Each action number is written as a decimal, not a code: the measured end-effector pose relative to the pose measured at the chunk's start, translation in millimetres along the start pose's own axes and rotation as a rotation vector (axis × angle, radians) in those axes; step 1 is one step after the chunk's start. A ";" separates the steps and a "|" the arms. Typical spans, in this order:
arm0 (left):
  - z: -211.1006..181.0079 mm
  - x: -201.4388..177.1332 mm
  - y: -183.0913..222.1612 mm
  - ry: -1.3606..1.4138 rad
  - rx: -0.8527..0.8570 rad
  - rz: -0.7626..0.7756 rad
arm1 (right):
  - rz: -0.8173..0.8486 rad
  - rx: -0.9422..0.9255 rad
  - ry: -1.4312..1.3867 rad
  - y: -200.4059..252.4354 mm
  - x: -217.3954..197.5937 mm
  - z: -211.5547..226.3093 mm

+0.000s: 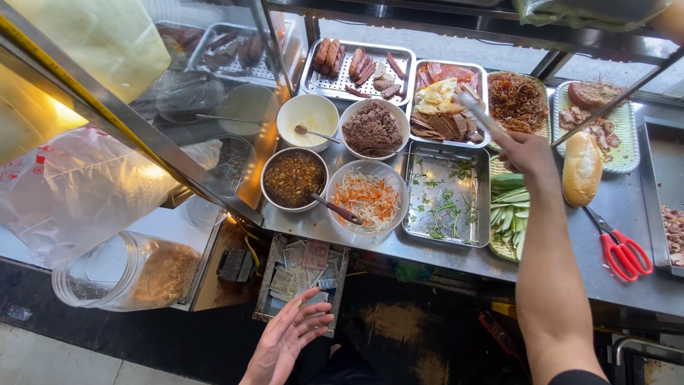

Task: Organize bread trays, clear containers, and prepare herbs for a food service station.

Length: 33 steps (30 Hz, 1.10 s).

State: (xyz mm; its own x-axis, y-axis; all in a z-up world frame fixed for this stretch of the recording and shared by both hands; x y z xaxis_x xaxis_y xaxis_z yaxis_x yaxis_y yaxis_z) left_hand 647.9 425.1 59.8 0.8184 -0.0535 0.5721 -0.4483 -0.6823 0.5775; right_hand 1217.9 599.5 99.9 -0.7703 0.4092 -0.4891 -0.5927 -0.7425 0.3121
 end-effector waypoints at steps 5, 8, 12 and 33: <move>-25.4 25.2 3.7 -0.047 0.088 0.030 | -0.129 -0.066 -0.018 45.2 11.6 -30.2; -35.2 42.1 1.7 -0.130 0.100 0.078 | -0.288 -0.099 0.195 76.8 28.2 -77.2; -46.6 55.4 5.8 -0.200 0.091 0.136 | -0.484 -0.243 0.430 134.8 62.5 -120.8; -177.8 -191.6 204.3 -0.113 0.470 0.257 | -0.408 -1.197 0.196 469.7 276.2 202.7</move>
State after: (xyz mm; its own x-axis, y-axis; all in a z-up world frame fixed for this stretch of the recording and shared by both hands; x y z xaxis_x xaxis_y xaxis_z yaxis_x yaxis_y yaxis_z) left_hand 335.6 425.6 171.6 0.7489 -0.3213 0.5796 -0.4507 -0.8881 0.0900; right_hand 679.1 471.3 276.5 -0.4755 0.7103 -0.5190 -0.1173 -0.6359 -0.7628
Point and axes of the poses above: each hand's wrist, its own y-axis away from the middle knuckle, its own x-axis out of the palm, z = x × y, the point moved 7 cm from there along -y, towards the middle knuckle, and after that the axes turned 3 degrees about x, right-handed, at the moved point
